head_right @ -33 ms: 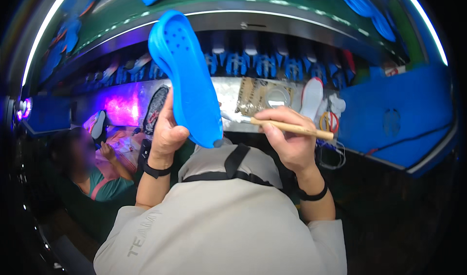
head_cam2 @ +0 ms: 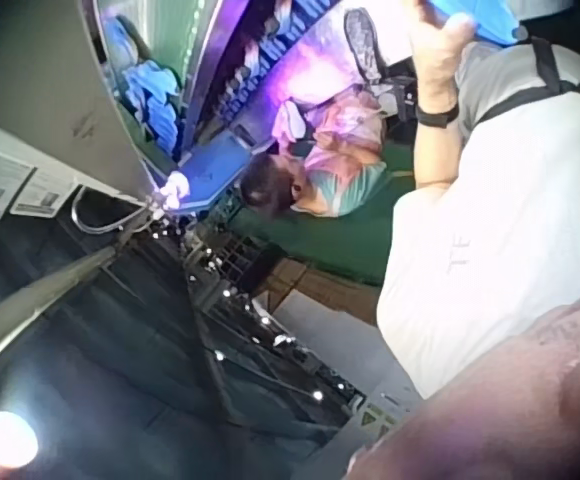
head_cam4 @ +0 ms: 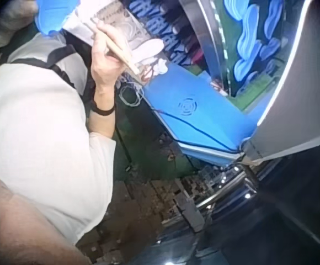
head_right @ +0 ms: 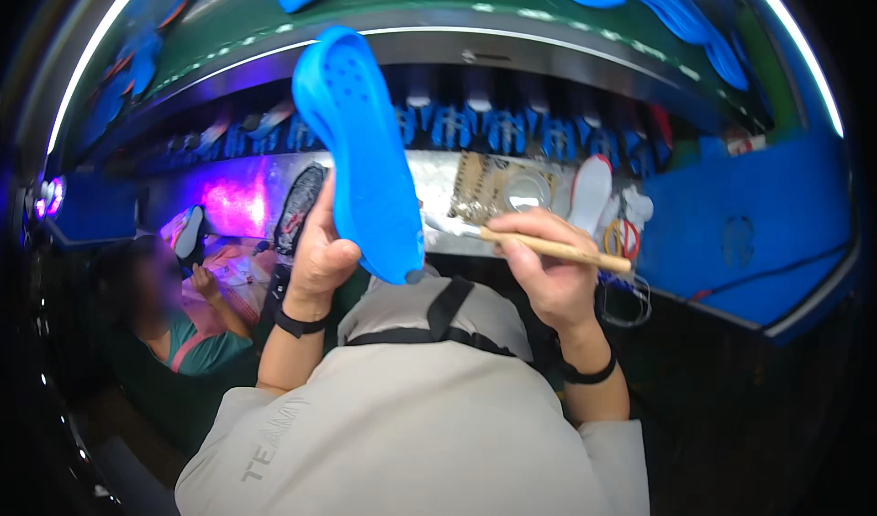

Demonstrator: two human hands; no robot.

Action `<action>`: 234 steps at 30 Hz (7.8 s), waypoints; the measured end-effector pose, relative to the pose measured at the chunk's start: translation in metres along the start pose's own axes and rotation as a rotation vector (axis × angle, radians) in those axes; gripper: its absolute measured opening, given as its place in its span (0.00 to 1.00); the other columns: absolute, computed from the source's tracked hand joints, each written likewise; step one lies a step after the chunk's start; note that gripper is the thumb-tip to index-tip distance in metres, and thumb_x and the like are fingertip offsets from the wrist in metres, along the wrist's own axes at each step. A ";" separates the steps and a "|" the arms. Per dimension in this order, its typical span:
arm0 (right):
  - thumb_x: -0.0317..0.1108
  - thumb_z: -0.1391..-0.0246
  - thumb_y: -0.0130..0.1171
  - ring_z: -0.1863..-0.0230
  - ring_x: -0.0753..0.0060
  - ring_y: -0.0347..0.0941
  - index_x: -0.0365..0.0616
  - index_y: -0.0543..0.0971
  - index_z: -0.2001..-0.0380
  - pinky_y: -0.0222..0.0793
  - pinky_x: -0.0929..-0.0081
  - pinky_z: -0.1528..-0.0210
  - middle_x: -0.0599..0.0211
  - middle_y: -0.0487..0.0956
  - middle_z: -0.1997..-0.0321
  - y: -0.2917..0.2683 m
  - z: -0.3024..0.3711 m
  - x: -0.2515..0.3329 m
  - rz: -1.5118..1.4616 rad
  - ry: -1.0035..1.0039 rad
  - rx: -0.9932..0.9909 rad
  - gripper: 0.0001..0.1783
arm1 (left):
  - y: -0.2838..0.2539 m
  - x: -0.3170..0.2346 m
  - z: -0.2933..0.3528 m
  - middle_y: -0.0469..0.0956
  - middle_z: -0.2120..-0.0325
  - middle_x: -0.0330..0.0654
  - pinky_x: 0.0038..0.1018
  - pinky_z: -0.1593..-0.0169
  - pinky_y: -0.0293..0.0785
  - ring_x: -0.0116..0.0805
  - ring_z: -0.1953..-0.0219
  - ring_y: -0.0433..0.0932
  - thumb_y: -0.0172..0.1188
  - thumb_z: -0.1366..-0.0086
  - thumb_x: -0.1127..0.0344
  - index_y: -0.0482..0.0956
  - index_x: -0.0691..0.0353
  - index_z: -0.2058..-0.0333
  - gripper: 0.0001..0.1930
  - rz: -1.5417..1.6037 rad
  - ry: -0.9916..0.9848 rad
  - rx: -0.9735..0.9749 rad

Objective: Applying white adhesive to the bottom of blue shoe soles using a brush and placing them onto a conveyor belt.

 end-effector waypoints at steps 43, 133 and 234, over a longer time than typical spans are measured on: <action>0.28 0.41 0.57 0.63 0.78 0.78 0.33 0.81 0.58 0.73 0.80 0.57 0.63 0.82 0.62 -0.017 0.031 -0.025 -0.144 0.008 -0.157 0.11 | 0.000 0.017 0.017 0.53 0.36 0.73 0.43 0.48 0.83 0.61 0.42 0.70 0.58 0.36 0.40 0.44 0.70 0.30 0.51 0.860 -0.046 0.116; 0.29 0.37 0.56 0.68 0.83 0.71 0.34 0.80 0.57 0.64 0.85 0.64 0.67 0.80 0.68 -0.045 0.061 -0.103 -0.056 0.230 -0.301 0.10 | -0.002 0.018 0.036 0.68 0.42 0.65 0.43 0.54 0.82 0.60 0.48 0.78 0.56 0.37 0.36 0.52 0.69 0.31 0.49 0.428 -0.089 0.083; 0.22 0.54 0.61 0.74 0.68 0.74 0.37 0.84 0.68 0.70 0.74 0.69 0.62 0.83 0.71 0.026 0.006 0.012 0.187 -0.358 0.168 0.08 | 0.005 0.008 0.046 0.68 0.38 0.50 0.32 0.35 0.65 0.37 0.38 0.70 0.63 0.37 0.58 0.50 0.72 0.30 0.45 -0.082 -0.140 0.054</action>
Point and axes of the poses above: each hand's wrist, its own z-axis away from the middle knuckle, its own y-axis out of the palm, x = y × z, the point moved 7 cm from there along -z, towards the middle knuckle
